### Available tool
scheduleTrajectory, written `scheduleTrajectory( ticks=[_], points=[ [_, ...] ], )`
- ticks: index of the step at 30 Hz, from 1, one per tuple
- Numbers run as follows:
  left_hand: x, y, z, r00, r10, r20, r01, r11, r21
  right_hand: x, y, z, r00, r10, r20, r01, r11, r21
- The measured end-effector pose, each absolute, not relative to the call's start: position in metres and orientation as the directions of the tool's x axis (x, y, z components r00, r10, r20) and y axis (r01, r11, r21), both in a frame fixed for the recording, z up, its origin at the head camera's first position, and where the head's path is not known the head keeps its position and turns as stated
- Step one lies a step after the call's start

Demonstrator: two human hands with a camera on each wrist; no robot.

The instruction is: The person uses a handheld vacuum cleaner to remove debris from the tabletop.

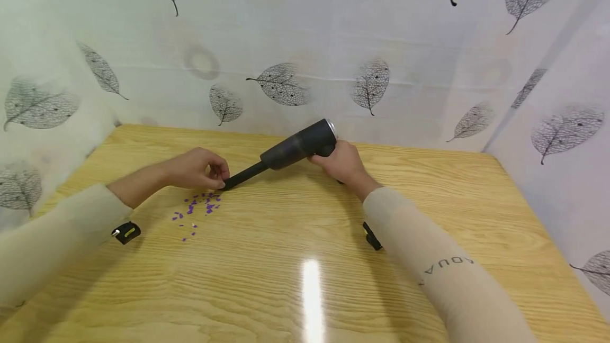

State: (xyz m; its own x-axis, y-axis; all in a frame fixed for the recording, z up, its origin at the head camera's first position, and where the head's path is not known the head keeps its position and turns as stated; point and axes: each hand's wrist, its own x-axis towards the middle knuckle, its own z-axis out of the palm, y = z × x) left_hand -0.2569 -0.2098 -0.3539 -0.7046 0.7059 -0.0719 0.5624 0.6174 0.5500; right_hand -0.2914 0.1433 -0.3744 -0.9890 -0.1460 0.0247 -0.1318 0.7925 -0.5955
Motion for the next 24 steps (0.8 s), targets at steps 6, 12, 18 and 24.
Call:
scheduleTrajectory(
  ticks=[6,12,18,24],
  points=[
    [-0.2528,-0.2083,-0.3527,-0.695,0.714,-0.082,0.576,0.621,0.532,-0.29,0.1447,-0.375,-0.987,-0.158,0.011,-0.135,0.801,-0.584],
    [-0.2506,-0.2088,-0.3528,-0.681,0.727,-0.088,0.574,0.605,0.552,-0.2885,0.1441,-0.3742,-0.988,-0.155,-0.001,-0.125,0.799,-0.588],
    [-0.2498,-0.2106,-0.3531,-0.69,0.719,-0.088,0.566,0.611,0.553,-0.2895,0.1428,-0.3739,-0.987,-0.161,0.01,-0.136,0.799,-0.586],
    [-0.2503,-0.2171,-0.3543,-0.698,0.712,-0.074,0.565,0.612,0.553,-0.2916,0.1379,-0.3751,-0.986,-0.162,0.043,-0.156,0.794,-0.588]
  ],
)
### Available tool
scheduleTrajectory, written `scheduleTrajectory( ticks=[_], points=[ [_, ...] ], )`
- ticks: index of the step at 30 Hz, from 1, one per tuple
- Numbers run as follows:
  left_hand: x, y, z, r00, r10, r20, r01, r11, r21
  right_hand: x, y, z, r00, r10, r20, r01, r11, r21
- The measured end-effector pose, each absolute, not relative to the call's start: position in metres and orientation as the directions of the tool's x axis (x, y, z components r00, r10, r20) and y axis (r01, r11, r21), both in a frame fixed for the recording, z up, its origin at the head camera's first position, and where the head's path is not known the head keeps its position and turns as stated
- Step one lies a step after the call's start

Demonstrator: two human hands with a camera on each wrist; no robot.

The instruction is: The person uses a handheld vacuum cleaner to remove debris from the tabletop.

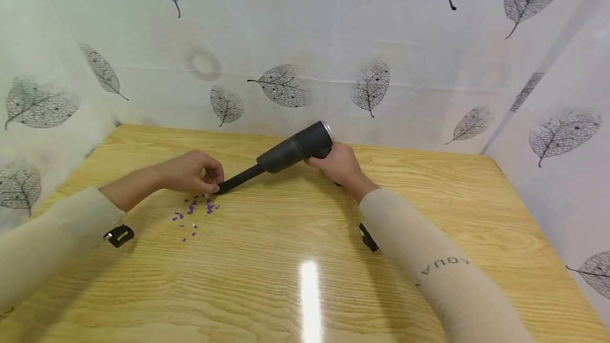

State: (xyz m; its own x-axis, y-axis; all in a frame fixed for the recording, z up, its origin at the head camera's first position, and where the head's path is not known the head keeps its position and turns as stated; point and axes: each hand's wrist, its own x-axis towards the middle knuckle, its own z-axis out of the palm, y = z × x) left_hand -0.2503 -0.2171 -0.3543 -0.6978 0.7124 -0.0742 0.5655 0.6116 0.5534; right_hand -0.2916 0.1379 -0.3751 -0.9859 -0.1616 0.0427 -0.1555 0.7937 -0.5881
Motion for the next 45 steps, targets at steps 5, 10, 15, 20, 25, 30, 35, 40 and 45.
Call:
scheduleTrajectory(
  ticks=[5,10,15,20,25,30,35,40,45],
  points=[
    [-0.248,-0.225,-0.353,-0.707,0.703,-0.08,0.559,0.625,0.545,-0.294,0.13,-0.377,-0.983,-0.174,0.055,-0.172,0.787,-0.593],
    [-0.245,-0.234,-0.353,-0.723,0.684,-0.091,0.55,0.651,0.523,-0.296,0.122,-0.378,-0.982,-0.18,0.049,-0.174,0.786,-0.593],
    [-0.243,-0.241,-0.353,-0.732,0.676,-0.092,0.538,0.655,0.531,-0.296,0.116,-0.378,-0.981,-0.183,0.055,-0.18,0.785,-0.592],
    [-0.24,-0.249,-0.353,-0.741,0.666,-0.091,0.528,0.66,0.535,-0.297,0.11,-0.378,-0.979,-0.195,0.054,-0.189,0.788,-0.586],
    [-0.235,-0.256,-0.353,-0.755,0.646,-0.11,0.508,0.683,0.525,-0.298,0.105,-0.378,-0.975,-0.213,0.056,-0.205,0.787,-0.581],
    [-0.231,-0.26,-0.351,-0.757,0.641,-0.126,0.491,0.686,0.536,-0.298,0.1,-0.379,-0.975,-0.217,0.052,-0.207,0.793,-0.573],
    [-0.229,-0.259,-0.352,-0.751,0.652,-0.106,0.498,0.664,0.558,-0.297,0.097,-0.378,-0.975,-0.218,0.047,-0.204,0.784,-0.586],
    [-0.231,-0.251,-0.354,-0.735,0.674,-0.073,0.533,0.642,0.552,-0.296,0.101,-0.379,-0.978,-0.206,0.041,-0.189,0.776,-0.602],
    [-0.233,-0.241,-0.354,-0.724,0.686,-0.076,0.538,0.63,0.56,-0.295,0.11,-0.377,-0.98,-0.198,0.024,-0.17,0.765,-0.621]
  ],
)
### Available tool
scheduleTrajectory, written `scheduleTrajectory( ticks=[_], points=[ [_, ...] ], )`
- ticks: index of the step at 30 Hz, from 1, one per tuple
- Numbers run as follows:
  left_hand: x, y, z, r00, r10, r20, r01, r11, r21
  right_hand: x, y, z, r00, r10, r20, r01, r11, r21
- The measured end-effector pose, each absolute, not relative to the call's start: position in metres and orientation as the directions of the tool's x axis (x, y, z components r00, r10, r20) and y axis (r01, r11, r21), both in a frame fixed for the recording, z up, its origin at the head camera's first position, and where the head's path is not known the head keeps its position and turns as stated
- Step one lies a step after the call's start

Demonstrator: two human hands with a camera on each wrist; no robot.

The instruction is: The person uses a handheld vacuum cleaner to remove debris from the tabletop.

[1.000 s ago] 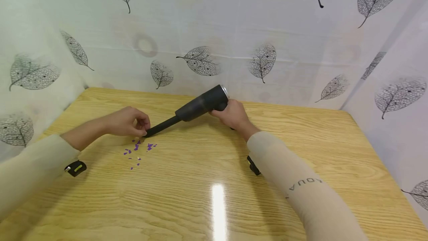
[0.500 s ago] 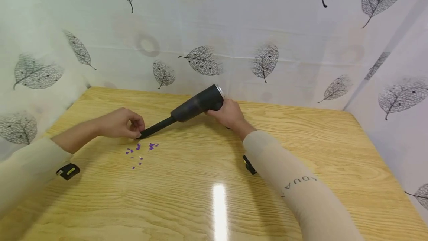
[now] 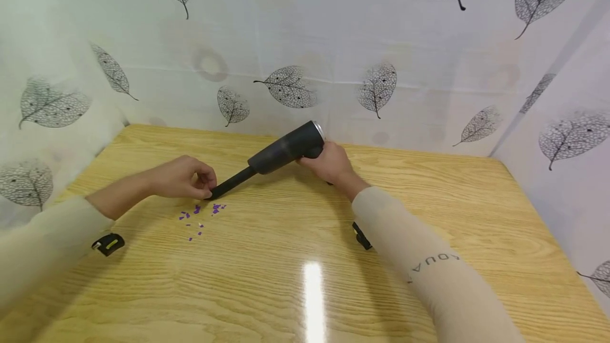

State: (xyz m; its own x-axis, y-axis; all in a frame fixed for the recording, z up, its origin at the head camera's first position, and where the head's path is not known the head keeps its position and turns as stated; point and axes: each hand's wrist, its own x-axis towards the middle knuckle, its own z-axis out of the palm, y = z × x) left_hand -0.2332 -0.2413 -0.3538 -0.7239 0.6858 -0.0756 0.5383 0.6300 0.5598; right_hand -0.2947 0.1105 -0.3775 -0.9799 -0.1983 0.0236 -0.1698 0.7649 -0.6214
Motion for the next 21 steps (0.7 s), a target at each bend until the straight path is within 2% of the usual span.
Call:
scheduleTrajectory(
  ticks=[11,21],
  points=[
    [-0.237,-0.217,-0.355,-0.693,0.716,-0.079,0.548,0.595,0.587,-0.289,0.143,-0.375,-0.982,-0.186,-0.037,-0.118,0.751,-0.65],
    [-0.238,-0.203,-0.357,-0.672,0.736,-0.079,0.561,0.577,0.594,-0.286,0.166,-0.376,-0.983,-0.182,-0.02,-0.128,0.76,-0.637]
  ],
)
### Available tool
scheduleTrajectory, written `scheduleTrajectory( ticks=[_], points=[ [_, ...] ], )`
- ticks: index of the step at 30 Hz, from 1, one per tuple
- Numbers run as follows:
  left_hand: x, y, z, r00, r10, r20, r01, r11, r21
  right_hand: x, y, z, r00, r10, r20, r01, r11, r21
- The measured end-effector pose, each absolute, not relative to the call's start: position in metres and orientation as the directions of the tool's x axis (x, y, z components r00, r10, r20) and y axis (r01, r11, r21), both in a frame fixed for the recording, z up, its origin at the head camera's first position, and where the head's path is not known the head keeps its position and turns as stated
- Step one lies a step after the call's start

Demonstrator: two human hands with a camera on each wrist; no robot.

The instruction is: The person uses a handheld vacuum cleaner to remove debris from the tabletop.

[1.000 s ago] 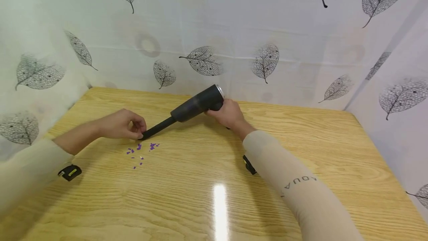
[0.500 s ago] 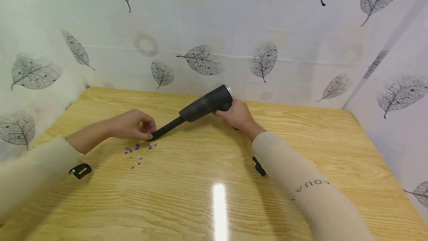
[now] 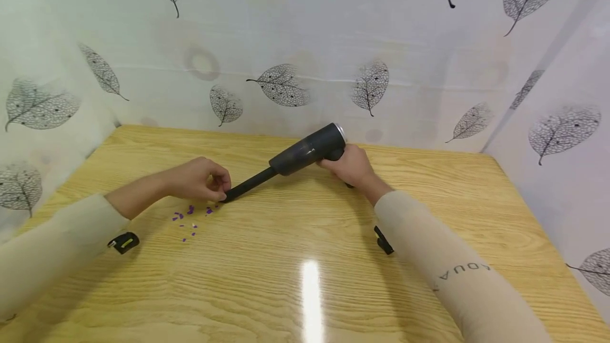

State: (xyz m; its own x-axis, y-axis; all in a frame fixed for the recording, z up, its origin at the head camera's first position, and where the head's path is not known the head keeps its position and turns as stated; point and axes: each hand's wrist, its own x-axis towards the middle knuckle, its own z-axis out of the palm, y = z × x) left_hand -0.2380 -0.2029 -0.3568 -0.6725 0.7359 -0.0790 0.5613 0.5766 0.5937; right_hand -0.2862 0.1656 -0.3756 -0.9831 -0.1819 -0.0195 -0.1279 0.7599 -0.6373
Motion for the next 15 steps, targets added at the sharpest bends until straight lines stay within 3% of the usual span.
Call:
scheduleTrajectory(
  ticks=[15],
  points=[
    [-0.231,-0.209,-0.356,-0.678,0.731,-0.075,0.557,0.577,0.598,-0.284,0.15,-0.374,-0.978,-0.209,-0.005,-0.158,0.753,-0.639]
  ],
)
